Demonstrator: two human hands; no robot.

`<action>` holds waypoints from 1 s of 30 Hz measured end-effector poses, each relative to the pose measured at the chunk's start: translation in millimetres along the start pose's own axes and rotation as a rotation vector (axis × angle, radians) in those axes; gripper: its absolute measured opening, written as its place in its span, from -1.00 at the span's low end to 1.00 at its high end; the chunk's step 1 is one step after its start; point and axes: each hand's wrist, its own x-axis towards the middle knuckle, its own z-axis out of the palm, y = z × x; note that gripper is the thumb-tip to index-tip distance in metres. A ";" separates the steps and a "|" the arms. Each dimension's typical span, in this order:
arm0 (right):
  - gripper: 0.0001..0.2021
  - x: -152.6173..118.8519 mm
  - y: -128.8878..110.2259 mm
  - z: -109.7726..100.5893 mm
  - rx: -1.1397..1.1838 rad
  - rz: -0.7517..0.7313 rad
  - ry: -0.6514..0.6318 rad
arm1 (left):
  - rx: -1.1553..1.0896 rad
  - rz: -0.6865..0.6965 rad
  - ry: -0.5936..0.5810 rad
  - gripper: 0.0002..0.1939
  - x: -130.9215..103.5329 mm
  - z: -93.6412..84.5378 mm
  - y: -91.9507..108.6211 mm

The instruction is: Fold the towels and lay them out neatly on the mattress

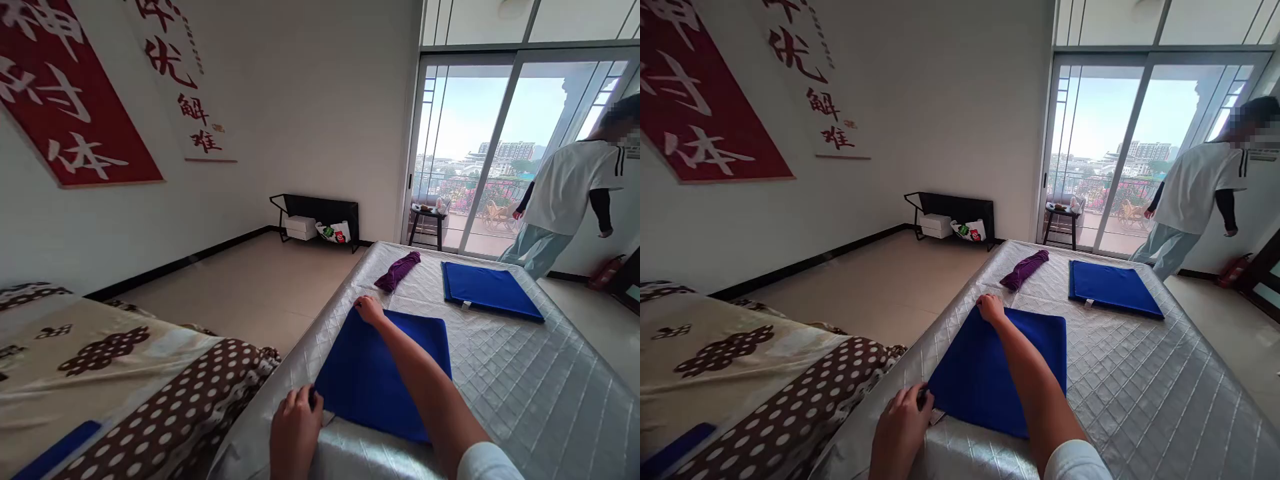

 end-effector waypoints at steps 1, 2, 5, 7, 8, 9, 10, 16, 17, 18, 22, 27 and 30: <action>-0.80 -1.9 1.5 6.3 -0.026 0.010 0.001 | 0.028 0.019 0.001 -0.59 -2.1 4.5 -2.8; -0.78 -3.7 3.2 10.8 -0.047 0.017 0.004 | 0.051 0.040 0.008 -0.57 -4.2 8.3 -4.7; -0.76 -6.9 6.3 15.3 -0.080 0.016 0.015 | 0.102 0.075 0.027 -0.52 -8.9 15.2 -7.5; -0.76 -8.4 6.4 12.8 -0.072 0.006 0.026 | 0.126 0.088 0.008 -0.51 -9.7 16.2 -8.3; -0.76 -9.5 6.1 10.2 -0.061 -0.001 0.035 | 0.132 0.092 -0.005 -0.52 -9.5 15.8 -8.4; -0.76 -11.0 5.9 6.6 -0.045 -0.008 0.049 | 0.131 0.098 -0.019 -0.53 -9.0 14.8 -8.2; -0.77 -12.9 6.0 1.7 -0.024 -0.017 0.065 | 0.124 0.109 -0.036 -0.54 -8.4 13.5 -7.6; -0.76 -39.0 14.0 -58.0 0.145 -0.080 0.176 | 0.036 0.069 -0.046 -0.58 -5.2 -0.5 4.1; -0.77 -47.3 15.8 -72.8 0.187 -0.099 0.193 | 0.000 0.049 -0.020 -0.58 -4.6 -5.7 8.3; -0.77 -56.9 17.3 -88.7 0.238 -0.124 0.215 | -0.045 0.030 0.013 -0.58 -4.1 -12.5 13.6; -0.79 -104.2 22.3 -157.4 0.428 -0.219 0.329 | -0.278 -0.023 0.170 -0.58 -3.9 -53.3 47.4; -0.76 -152.6 31.3 -229.1 0.452 -0.216 0.466 | -0.584 -0.027 0.158 -0.52 -10.9 -104.6 102.1; -0.75 -167.5 37.1 -255.4 0.418 -0.192 0.533 | -0.755 -0.024 0.055 -0.51 -18.1 -123.6 129.9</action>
